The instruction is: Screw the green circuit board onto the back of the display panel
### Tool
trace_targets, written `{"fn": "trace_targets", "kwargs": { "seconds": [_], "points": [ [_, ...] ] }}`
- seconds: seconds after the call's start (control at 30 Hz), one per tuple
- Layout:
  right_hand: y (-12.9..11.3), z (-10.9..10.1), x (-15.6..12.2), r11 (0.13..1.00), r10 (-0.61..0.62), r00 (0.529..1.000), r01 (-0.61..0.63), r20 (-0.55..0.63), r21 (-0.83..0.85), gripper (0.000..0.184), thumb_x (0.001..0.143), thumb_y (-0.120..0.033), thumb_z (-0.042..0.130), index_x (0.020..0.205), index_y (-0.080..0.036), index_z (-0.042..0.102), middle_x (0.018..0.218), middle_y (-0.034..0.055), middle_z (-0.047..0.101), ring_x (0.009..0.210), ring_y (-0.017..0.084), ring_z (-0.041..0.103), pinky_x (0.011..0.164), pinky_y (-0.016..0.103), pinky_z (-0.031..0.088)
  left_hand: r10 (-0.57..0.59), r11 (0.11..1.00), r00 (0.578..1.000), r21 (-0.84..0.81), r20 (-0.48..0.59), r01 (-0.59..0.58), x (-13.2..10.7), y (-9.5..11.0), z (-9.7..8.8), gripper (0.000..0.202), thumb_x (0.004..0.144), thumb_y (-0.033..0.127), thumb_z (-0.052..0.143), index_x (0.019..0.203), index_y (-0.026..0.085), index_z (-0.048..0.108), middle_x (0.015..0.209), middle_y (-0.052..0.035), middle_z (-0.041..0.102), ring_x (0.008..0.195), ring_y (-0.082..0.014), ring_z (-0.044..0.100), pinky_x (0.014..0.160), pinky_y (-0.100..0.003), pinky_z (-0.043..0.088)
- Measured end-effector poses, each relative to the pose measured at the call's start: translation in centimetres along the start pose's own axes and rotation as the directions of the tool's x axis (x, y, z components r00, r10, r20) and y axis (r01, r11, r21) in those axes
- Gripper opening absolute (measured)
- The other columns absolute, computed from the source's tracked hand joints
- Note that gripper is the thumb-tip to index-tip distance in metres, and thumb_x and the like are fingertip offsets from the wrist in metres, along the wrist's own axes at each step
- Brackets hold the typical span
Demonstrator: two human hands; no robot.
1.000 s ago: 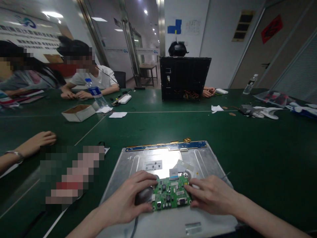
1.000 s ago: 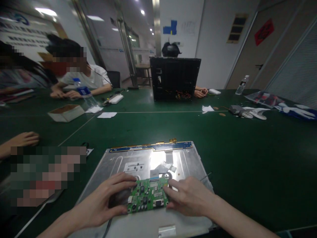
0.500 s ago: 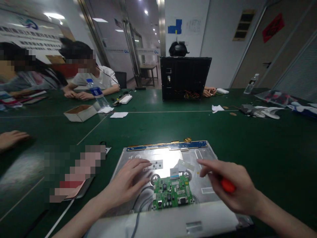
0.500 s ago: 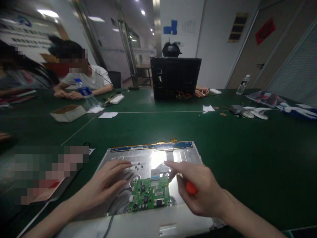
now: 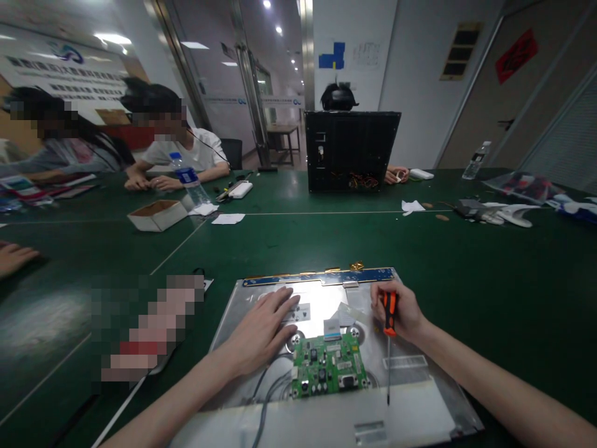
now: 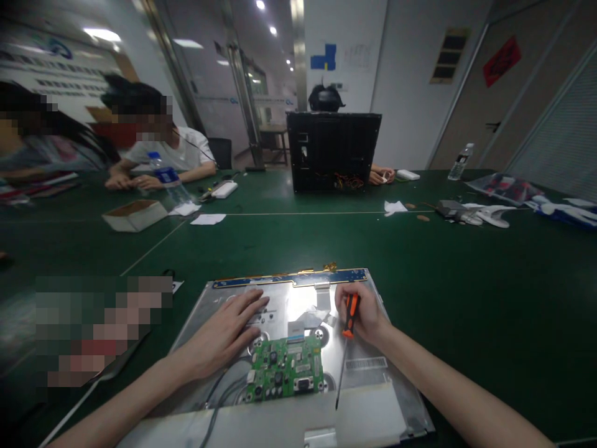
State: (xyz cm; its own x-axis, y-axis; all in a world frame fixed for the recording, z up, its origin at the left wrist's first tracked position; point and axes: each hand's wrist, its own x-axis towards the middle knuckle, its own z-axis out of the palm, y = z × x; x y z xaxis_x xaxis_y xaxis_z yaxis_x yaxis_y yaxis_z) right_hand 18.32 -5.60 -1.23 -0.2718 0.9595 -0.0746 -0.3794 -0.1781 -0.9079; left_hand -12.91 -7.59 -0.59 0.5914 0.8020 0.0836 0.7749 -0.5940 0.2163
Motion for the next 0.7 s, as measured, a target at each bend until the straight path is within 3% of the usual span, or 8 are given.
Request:
{"fn": "trace_targets", "kwargs": {
  "seconds": [0.4,0.7],
  "points": [
    [-0.7,-2.9,1.4,0.998,-0.034,0.999,0.036,-0.041,0.054,0.028,0.075,-0.039,0.055,0.056,-0.018,0.058,0.035,-0.0013,0.047,0.032,0.009,0.035,0.035,0.022,0.025,0.04,0.999,0.999,0.03,0.011,-0.04,3.1,0.8,0.4,0.051,0.103,0.044,0.037,0.144,0.014,0.042,0.147,-0.0194,0.042,0.135,-0.0345,0.039,0.111,-0.055,0.033],
    [-0.7,-2.9,0.9,0.995,-0.065,0.995,0.071,-0.077,0.07,0.026,0.074,-0.037,0.055,0.057,-0.018,0.06,0.036,-0.0012,0.047,0.033,0.01,0.036,0.037,0.022,0.025,0.026,1.0,1.0,-0.011,0.01,-0.026,3.8,0.4,0.6,0.051,0.102,0.045,0.041,0.144,0.016,0.043,0.15,-0.0171,0.04,0.136,-0.0337,0.039,0.11,-0.053,0.035]
  ]
}}
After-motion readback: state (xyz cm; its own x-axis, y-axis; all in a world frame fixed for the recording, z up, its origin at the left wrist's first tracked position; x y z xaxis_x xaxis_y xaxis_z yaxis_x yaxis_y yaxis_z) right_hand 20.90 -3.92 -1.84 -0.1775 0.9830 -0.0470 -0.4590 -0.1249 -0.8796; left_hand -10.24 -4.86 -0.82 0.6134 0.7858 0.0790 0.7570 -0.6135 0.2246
